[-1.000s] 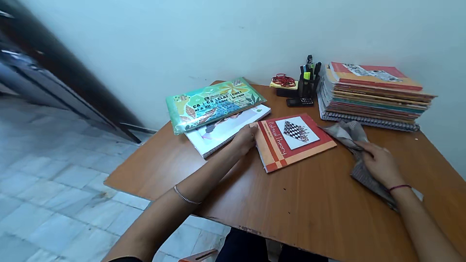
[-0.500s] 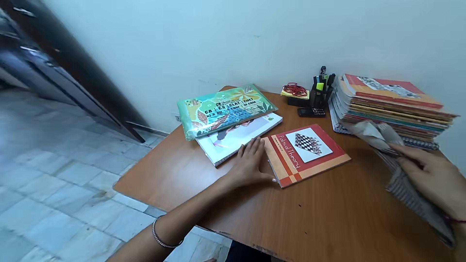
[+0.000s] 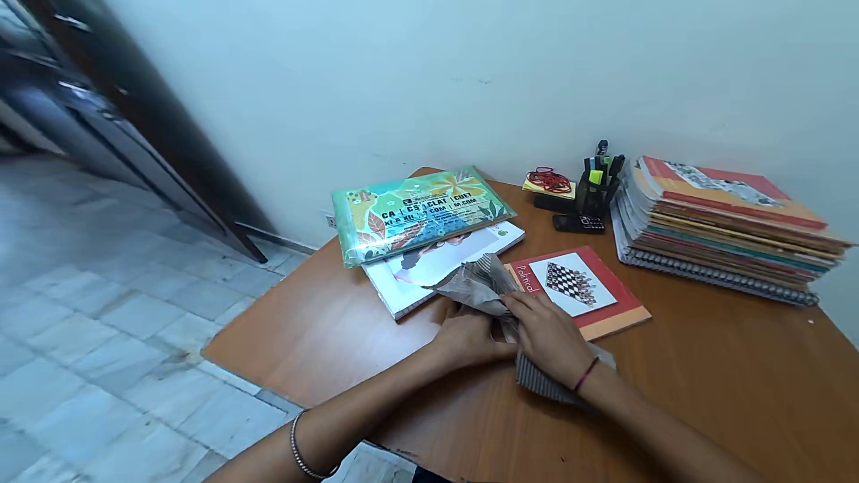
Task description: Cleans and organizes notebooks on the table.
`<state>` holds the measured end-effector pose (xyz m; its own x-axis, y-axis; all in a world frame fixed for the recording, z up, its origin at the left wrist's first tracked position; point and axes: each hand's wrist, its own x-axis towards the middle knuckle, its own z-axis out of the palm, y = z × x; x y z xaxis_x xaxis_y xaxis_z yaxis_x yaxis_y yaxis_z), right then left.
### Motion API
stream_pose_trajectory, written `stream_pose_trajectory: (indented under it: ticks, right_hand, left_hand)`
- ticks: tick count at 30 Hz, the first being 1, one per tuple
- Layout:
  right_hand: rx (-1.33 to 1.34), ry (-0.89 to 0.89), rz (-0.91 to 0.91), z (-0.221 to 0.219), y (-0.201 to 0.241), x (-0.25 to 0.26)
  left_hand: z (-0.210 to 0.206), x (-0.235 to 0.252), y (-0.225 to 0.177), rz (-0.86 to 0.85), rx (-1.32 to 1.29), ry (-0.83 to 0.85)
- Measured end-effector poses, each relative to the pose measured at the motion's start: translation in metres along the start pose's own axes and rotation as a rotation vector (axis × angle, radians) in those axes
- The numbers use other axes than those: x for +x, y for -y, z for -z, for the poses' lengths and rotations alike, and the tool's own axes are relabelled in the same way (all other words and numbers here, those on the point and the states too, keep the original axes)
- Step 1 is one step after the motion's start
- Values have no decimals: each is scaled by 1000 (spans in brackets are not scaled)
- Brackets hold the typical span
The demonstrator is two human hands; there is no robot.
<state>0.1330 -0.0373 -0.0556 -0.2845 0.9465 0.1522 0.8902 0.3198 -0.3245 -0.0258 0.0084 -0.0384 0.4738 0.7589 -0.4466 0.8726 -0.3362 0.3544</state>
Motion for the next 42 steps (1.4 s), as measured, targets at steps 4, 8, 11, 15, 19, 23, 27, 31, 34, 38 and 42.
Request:
stream_pose_trajectory:
  ticks: [4, 8, 11, 15, 19, 23, 27, 31, 34, 38, 42]
  right_hand:
    - [-132, -27, -130, 11, -49, 7]
    - [-187, -43, -419, 34, -118, 18]
    - [-216, -74, -593, 44, -146, 23]
    - [-210, -107, -582, 38, -118, 30]
    - [-100, -1, -412, 22, -48, 32]
    - [-39, 203, -212, 14, 16, 30]
    - [-17, 202, -148, 14, 6, 29]
    - [-42, 109, -195, 19, -32, 25]
    - [-86, 32, -350, 31, -75, 22]
    - [-148, -87, -629, 45, -123, 13]
    - [-201, -47, -659, 43, -100, 12]
  left_hand:
    - [-9, 10, 8, -53, 58, -76]
    - [-14, 9, 8, -30, 62, -138]
    - [-13, 9, 9, -35, 62, -107]
    - [-10, 8, 11, -63, 54, -85]
    - [-10, 7, 10, -62, 51, -75]
    - [-10, 8, 10, -59, 62, -78]
    - [-9, 7, 8, -44, 48, -72]
    - [-12, 4, 3, -37, 68, -120]
    - [-14, 0, 0, -71, 131, -177]
    - [-16, -3, -2, -102, 125, -234]
    - [-18, -3, -2, -143, 74, -301]
